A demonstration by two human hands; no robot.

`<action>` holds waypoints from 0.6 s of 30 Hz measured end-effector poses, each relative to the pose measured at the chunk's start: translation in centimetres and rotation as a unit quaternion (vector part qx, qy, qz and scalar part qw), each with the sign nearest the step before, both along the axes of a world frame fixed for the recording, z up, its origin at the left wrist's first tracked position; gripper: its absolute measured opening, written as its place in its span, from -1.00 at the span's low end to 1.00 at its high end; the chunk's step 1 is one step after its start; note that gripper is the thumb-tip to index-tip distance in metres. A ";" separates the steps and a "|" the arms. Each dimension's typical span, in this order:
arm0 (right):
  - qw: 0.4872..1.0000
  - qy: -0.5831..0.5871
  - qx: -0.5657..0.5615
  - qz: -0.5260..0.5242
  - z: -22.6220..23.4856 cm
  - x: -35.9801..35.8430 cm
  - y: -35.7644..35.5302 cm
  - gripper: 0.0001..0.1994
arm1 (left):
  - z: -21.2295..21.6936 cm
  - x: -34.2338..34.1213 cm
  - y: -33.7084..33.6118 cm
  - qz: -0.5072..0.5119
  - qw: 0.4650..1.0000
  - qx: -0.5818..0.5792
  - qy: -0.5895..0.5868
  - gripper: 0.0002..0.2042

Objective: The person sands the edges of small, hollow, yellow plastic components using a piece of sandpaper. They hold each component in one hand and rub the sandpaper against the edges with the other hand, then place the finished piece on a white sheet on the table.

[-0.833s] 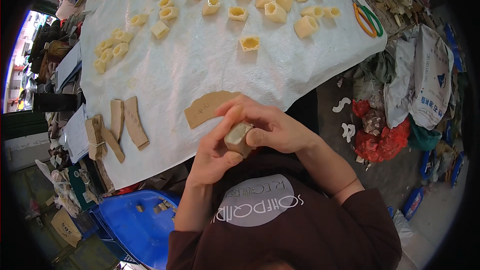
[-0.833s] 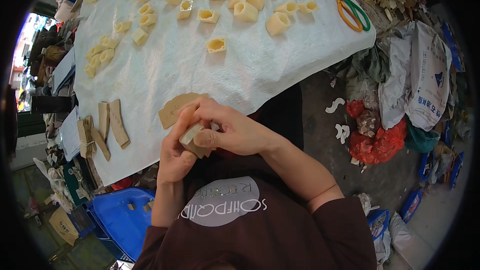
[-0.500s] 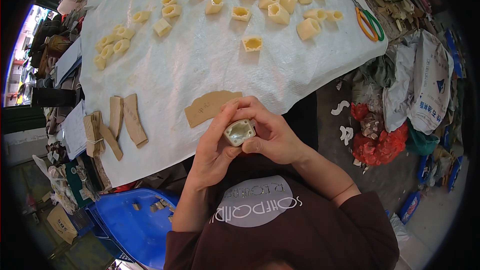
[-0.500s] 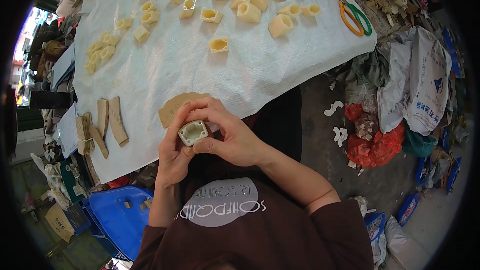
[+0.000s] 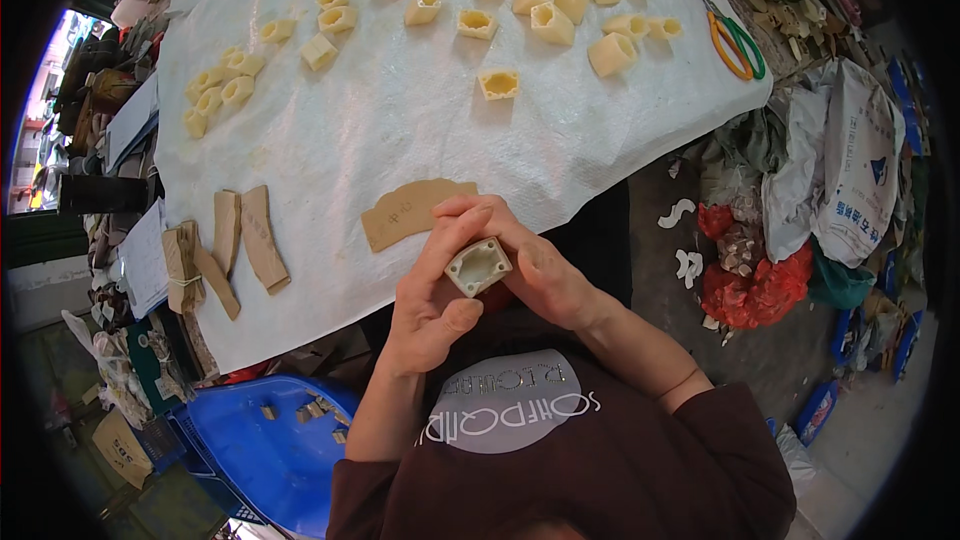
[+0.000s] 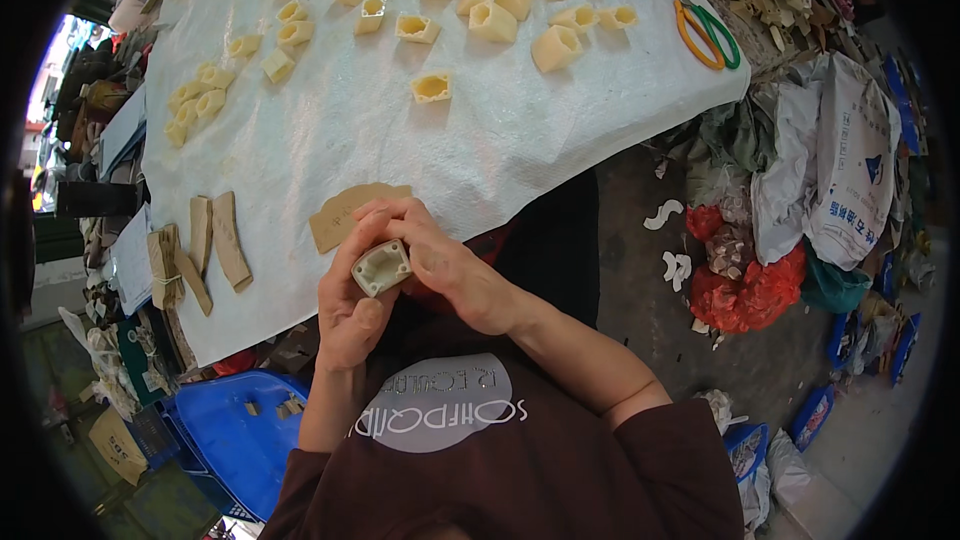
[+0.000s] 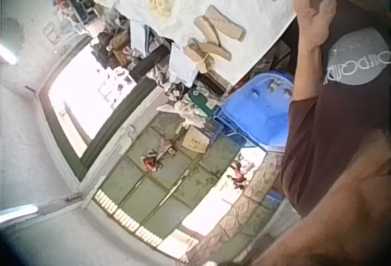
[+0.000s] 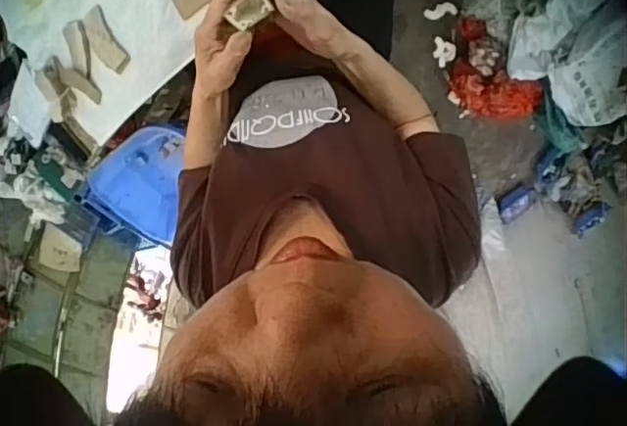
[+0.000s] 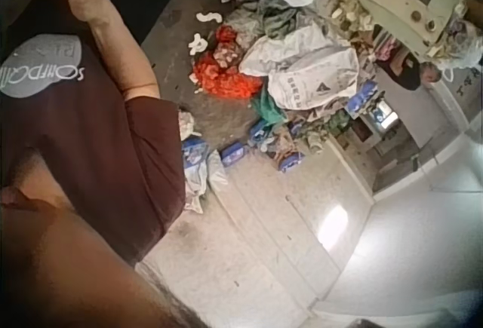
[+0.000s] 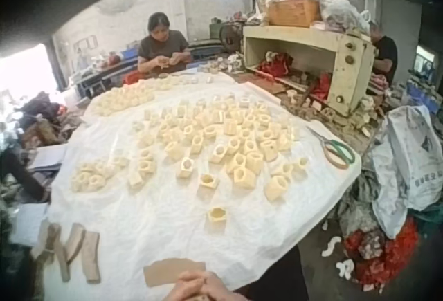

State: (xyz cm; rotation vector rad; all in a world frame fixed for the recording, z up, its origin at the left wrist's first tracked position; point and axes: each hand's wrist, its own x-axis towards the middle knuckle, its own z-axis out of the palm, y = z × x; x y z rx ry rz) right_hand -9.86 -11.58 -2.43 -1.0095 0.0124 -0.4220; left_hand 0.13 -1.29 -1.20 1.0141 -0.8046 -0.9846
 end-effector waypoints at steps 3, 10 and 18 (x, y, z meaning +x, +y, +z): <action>1.000 0.000 0.010 0.019 0.1 0.0 -0.3 -0.62 | -0.2 0.0 0.0 0.006 0.999 -0.006 0.044 -0.43; 0.997 0.007 -0.060 -0.041 -0.7 0.1 0.4 -0.71 | -1.1 -0.8 -0.4 0.057 0.993 -0.054 0.083 -0.60; 0.992 0.011 -0.082 -0.097 -0.8 0.1 0.9 -0.80 | -1.5 -1.3 -0.6 0.090 0.993 -0.073 0.023 -0.67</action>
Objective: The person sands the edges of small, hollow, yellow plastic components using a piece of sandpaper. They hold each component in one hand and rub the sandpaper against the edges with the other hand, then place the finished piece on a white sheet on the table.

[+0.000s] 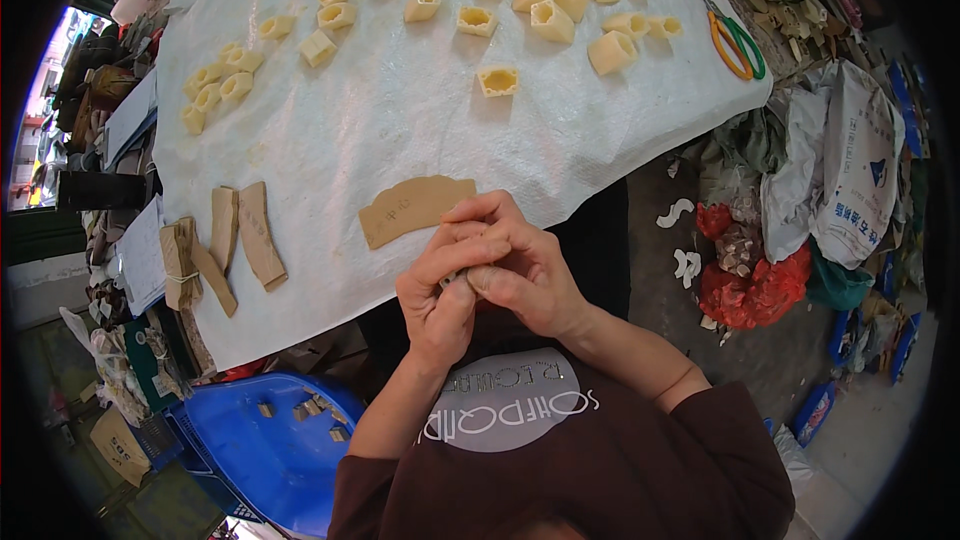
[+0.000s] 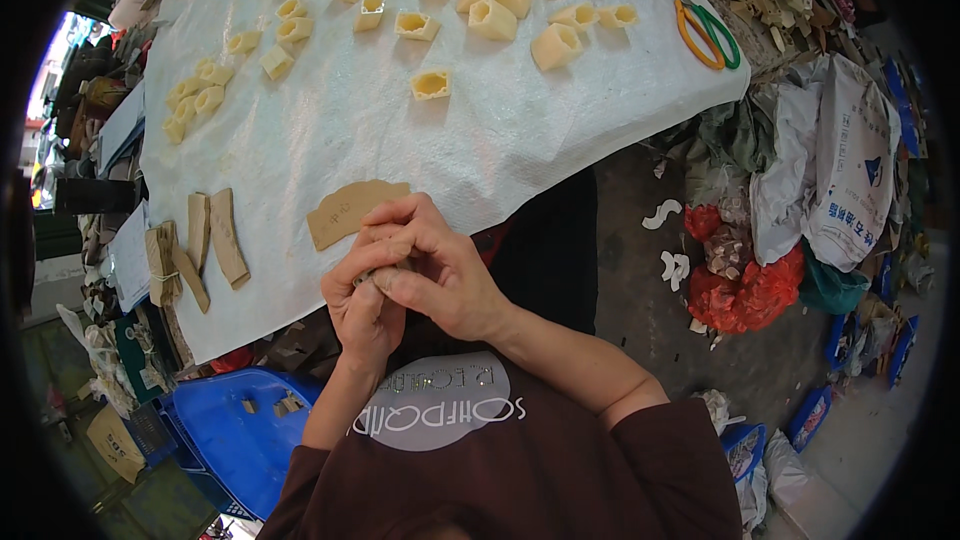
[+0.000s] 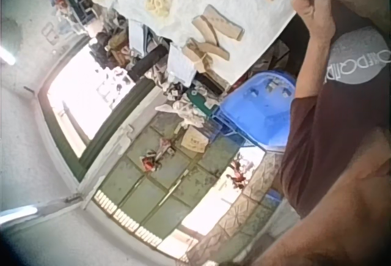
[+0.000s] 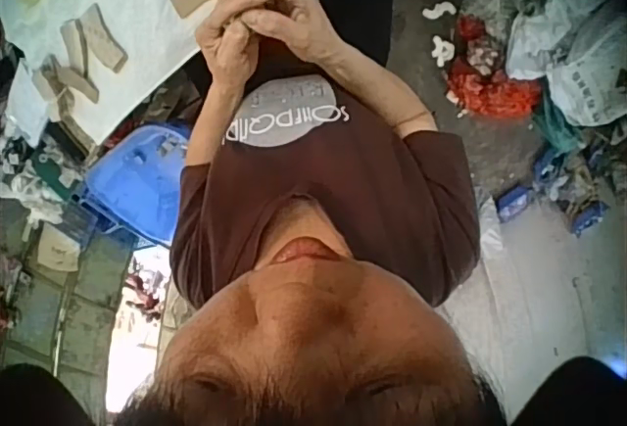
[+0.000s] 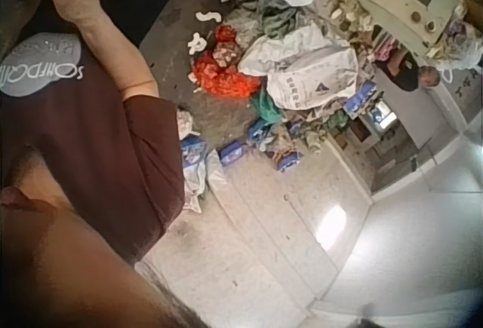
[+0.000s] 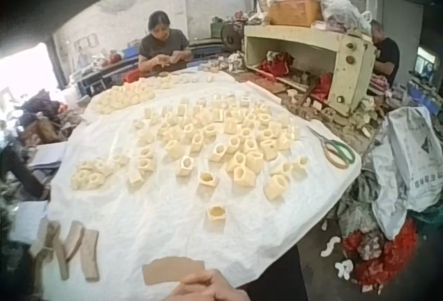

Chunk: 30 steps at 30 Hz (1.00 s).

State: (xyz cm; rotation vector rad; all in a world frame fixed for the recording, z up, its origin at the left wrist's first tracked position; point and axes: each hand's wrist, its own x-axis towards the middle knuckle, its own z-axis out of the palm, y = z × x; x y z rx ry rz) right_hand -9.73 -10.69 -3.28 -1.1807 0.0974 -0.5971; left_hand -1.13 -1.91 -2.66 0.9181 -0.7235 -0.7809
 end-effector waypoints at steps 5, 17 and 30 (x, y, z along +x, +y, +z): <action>0.990 0.016 0.110 0.088 -0.5 -0.4 -1.0 -0.67 | 0.5 0.2 0.2 0.000 0.997 0.043 0.067 -0.64; 0.992 0.019 -0.120 0.024 0.1 -0.2 -0.7 -0.68 | 0.4 0.5 0.5 -0.011 0.993 0.049 0.103 -0.54; 0.992 0.029 -0.110 -0.060 0.3 -0.1 0.2 -0.62 | 2.0 0.5 0.3 -0.043 0.978 0.088 0.183 -0.48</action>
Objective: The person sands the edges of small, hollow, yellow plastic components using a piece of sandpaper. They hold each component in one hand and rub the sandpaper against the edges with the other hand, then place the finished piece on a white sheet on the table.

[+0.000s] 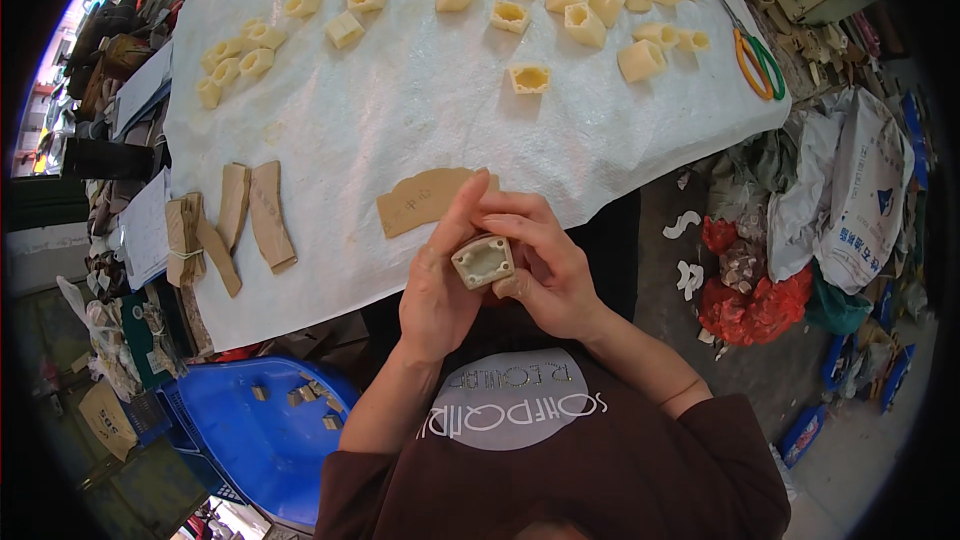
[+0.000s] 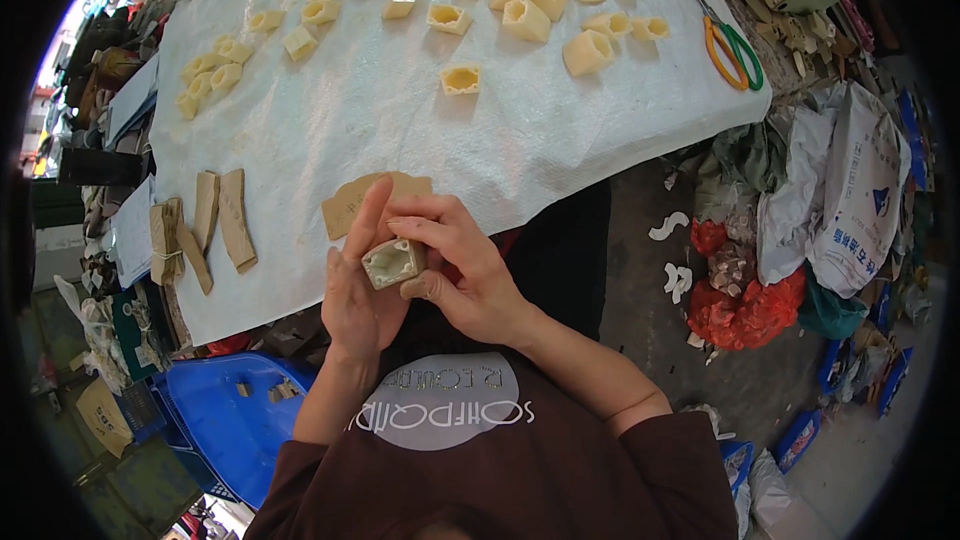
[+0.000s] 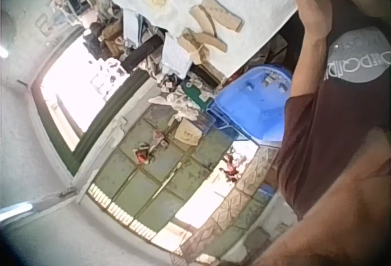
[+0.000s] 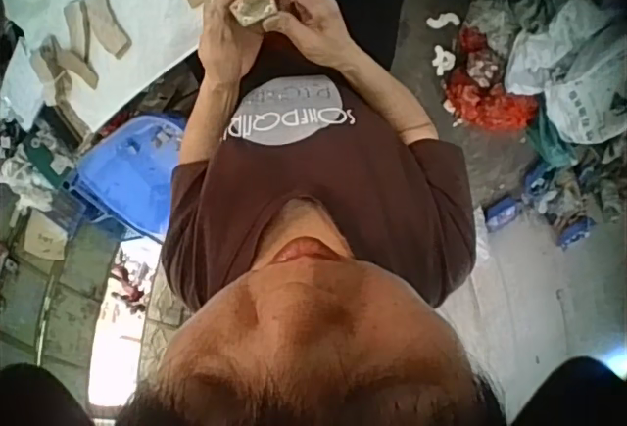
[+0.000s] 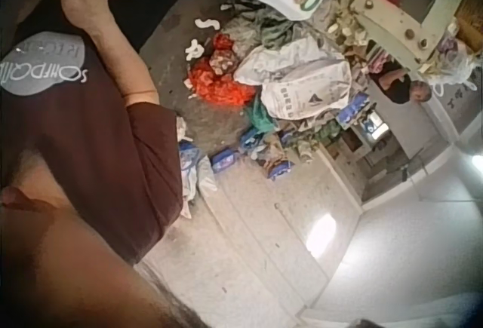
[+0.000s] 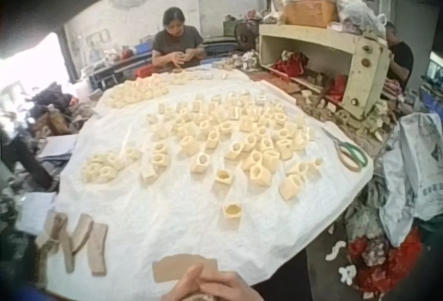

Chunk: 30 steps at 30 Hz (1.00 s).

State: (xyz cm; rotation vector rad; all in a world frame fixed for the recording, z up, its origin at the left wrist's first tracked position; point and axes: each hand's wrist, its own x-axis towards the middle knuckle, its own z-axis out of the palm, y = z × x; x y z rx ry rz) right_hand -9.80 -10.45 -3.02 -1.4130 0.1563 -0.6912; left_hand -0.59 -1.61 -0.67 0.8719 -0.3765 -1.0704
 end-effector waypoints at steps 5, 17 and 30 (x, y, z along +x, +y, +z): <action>0.990 -0.004 -0.128 -0.059 -0.4 -0.2 0.5 -0.59 | -0.9 -0.2 0.2 0.022 0.999 -0.010 -0.040 -0.48; 0.967 -0.075 -0.232 -0.079 -1.4 0.6 0.4 -0.53 | -0.5 -0.3 -0.1 0.030 0.982 0.062 -0.175 -0.50; 0.958 -0.080 -0.248 -0.121 -0.3 0.7 0.2 -0.58 | -0.2 -0.6 -0.1 0.017 0.995 0.005 -0.100 -0.57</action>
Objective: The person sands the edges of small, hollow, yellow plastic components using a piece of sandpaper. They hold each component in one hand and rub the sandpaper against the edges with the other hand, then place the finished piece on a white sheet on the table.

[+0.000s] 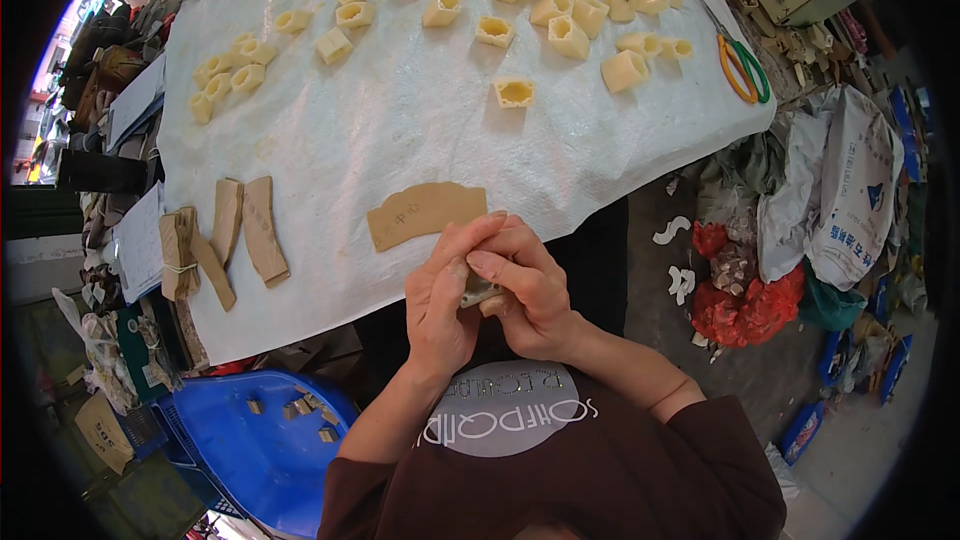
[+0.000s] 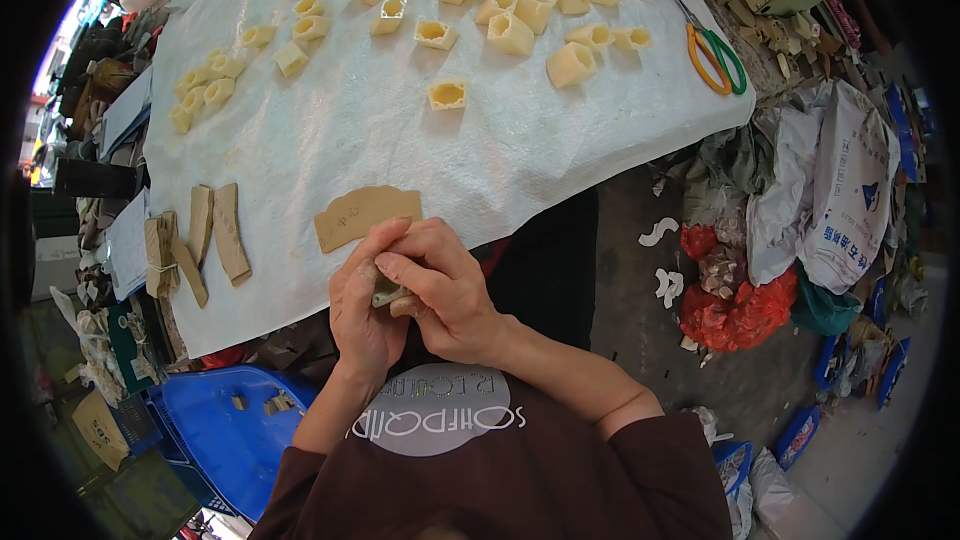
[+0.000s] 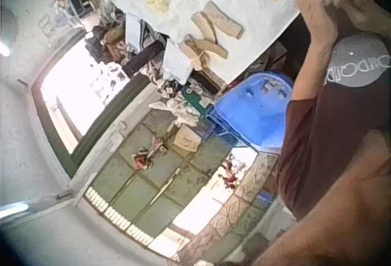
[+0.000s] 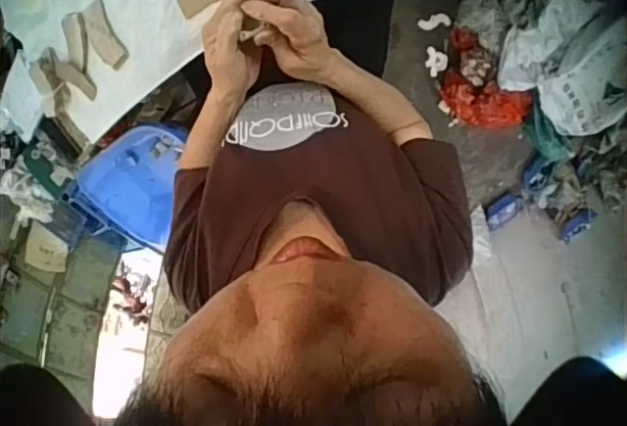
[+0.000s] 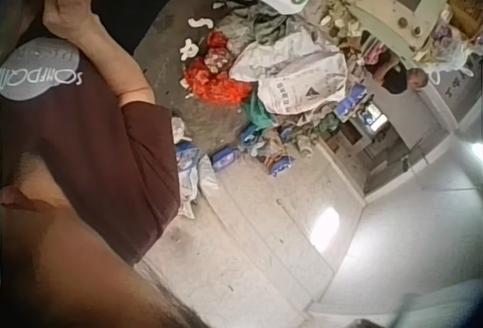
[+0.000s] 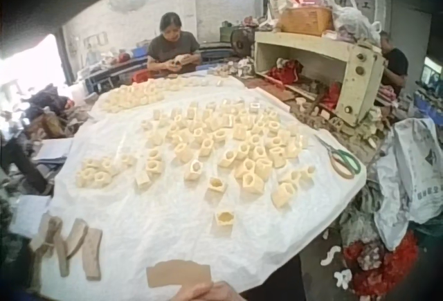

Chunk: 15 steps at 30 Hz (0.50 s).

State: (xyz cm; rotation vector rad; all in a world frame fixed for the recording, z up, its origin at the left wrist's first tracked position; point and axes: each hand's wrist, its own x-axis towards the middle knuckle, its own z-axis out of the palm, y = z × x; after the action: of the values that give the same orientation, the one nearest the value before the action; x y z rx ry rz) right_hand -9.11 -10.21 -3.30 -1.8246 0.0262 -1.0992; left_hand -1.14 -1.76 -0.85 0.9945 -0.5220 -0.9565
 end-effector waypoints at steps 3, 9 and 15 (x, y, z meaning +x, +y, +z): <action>0.999 0.014 0.035 0.009 -0.4 -0.1 -0.1 -0.56 | 0.2 0.4 -0.1 -0.011 0.999 0.037 0.012 -0.49; 0.995 0.051 0.076 -0.026 1.3 -0.1 -0.6 -0.43 | 0.7 2.0 0.1 -0.061 0.991 -0.031 0.114 -0.26; 0.922 0.229 -0.302 -0.078 4.3 -0.2 -1.9 -0.38 | 2.3 1.5 0.2 -0.027 0.994 0.080 -0.075 -0.35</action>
State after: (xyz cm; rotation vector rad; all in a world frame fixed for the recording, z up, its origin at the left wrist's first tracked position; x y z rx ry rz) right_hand -9.30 -12.14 0.99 -2.6515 0.1226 -0.8062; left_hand 0.37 -1.56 1.44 1.2083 -0.6078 -0.9878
